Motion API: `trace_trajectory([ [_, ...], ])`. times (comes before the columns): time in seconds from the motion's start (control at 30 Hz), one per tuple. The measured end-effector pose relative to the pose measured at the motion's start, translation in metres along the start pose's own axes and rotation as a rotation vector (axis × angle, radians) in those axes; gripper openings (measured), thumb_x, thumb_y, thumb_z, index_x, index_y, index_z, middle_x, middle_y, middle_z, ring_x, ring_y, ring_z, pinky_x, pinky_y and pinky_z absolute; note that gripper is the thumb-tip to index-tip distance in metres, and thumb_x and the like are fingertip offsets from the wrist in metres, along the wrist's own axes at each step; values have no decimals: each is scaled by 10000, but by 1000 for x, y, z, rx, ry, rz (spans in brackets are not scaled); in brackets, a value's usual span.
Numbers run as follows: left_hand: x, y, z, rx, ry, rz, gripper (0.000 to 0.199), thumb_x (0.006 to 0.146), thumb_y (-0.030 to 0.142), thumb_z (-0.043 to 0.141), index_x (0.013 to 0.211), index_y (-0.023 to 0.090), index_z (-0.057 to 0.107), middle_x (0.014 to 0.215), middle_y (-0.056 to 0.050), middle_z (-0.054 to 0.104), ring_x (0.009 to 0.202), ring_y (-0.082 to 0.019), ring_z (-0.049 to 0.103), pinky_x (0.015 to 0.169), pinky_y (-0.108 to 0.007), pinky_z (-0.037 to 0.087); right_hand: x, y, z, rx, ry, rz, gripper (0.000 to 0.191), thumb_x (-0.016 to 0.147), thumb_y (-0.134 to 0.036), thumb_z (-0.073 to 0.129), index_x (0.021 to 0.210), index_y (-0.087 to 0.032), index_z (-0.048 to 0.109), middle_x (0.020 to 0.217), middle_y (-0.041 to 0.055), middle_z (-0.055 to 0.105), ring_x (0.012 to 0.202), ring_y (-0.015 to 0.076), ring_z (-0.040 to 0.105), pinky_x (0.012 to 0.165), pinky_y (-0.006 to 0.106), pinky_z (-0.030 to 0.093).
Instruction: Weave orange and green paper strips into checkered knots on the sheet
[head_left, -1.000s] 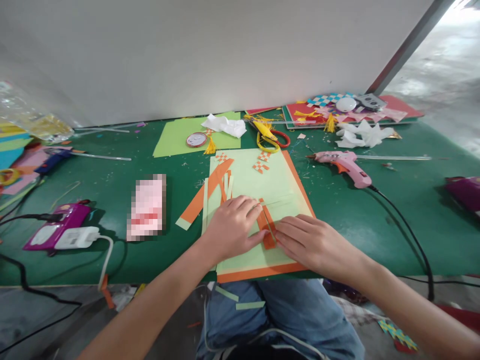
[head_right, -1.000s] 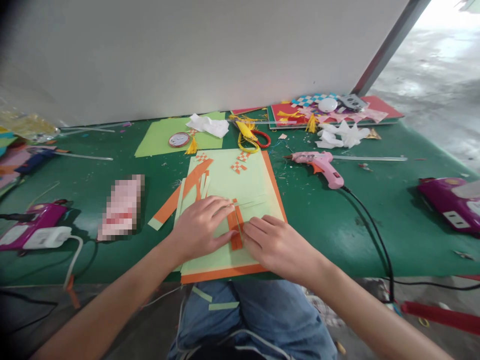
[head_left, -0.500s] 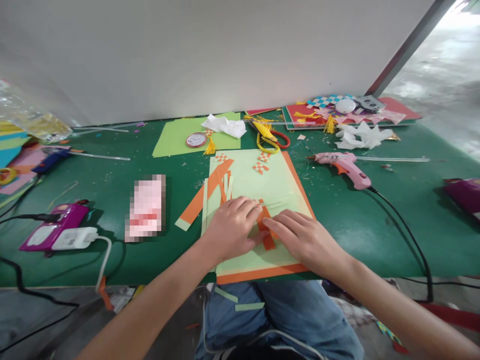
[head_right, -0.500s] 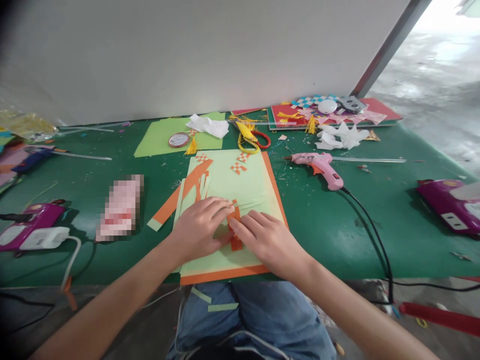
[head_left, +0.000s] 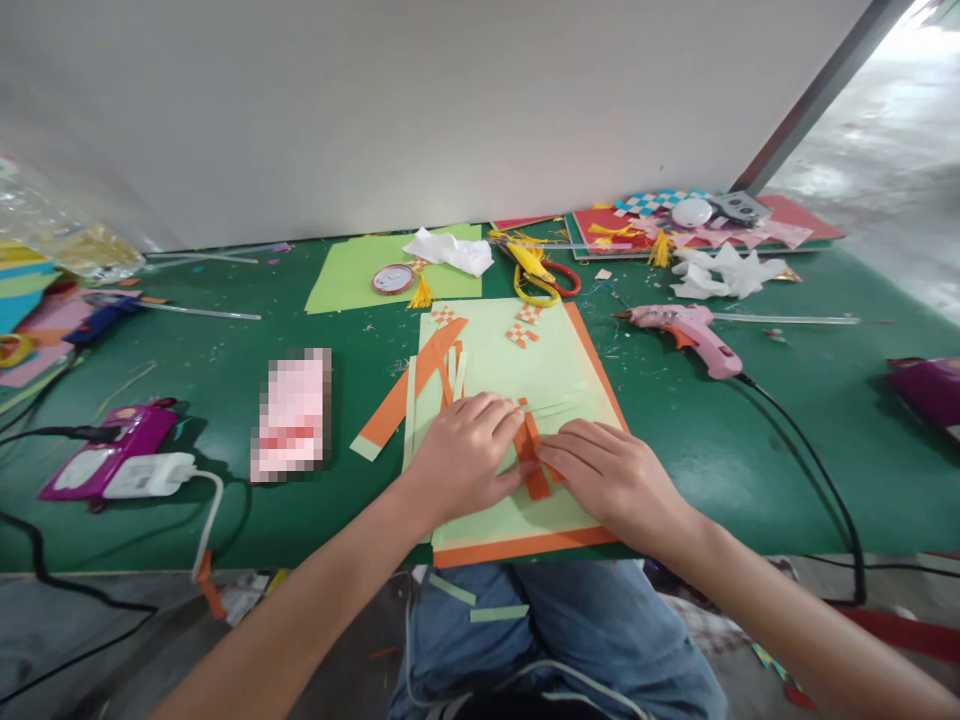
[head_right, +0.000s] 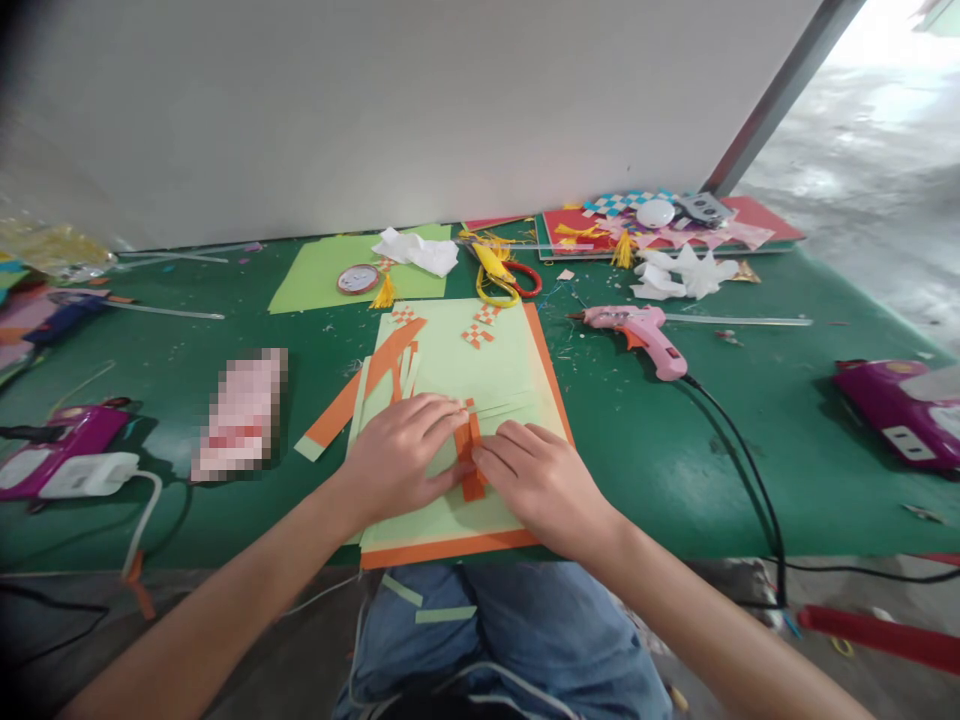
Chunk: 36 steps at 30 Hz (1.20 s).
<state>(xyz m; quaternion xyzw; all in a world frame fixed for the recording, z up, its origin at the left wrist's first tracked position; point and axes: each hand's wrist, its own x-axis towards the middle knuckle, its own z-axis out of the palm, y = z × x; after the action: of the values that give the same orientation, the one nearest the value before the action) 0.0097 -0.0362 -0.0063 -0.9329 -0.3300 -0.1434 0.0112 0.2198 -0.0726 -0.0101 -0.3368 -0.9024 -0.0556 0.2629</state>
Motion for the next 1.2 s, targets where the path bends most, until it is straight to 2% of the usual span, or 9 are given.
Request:
trace_trajectory([
  [0.37,1,0,-1,25,-9,-8,509,912,445,506,1266,83,557,1216,-149,646,1140,-306,566,938,-457,489,-2,-2,-4,-56,-45,-42,242,952,-115,459,982,-107,699,952,114,716,878,205,633,722,331,545],
  [0.53,2,0,-1,30,-33,-12,517,909,442,514,1270,75,554,1213,-149,643,1132,-307,566,944,-462,484,-7,-3,-5,-54,-34,-38,204,930,-111,506,947,-92,709,982,131,713,966,236,625,761,343,565],
  [0.67,1,0,0,37,6,6,552,915,480,504,1277,66,543,1215,-163,648,1132,-301,579,937,-450,497,-10,-2,-4,3,-22,-33,209,924,-109,523,1032,-97,701,1041,128,715,1054,240,614,825,361,569],
  [0.87,-1,0,0,57,43,39,492,925,484,489,1157,67,607,1184,-152,671,1134,-297,598,933,-431,518,-11,-3,-3,5,-2,-35,215,929,-116,514,1029,-103,704,1038,122,729,1024,234,636,803,365,578],
  [1.2,1,2,-1,73,50,38,401,925,399,487,1127,79,617,1164,-163,678,1126,-298,613,911,-438,539,-11,-4,-4,1,-21,-62,167,923,-117,534,949,-93,697,1001,126,728,990,233,642,771,354,567],
])
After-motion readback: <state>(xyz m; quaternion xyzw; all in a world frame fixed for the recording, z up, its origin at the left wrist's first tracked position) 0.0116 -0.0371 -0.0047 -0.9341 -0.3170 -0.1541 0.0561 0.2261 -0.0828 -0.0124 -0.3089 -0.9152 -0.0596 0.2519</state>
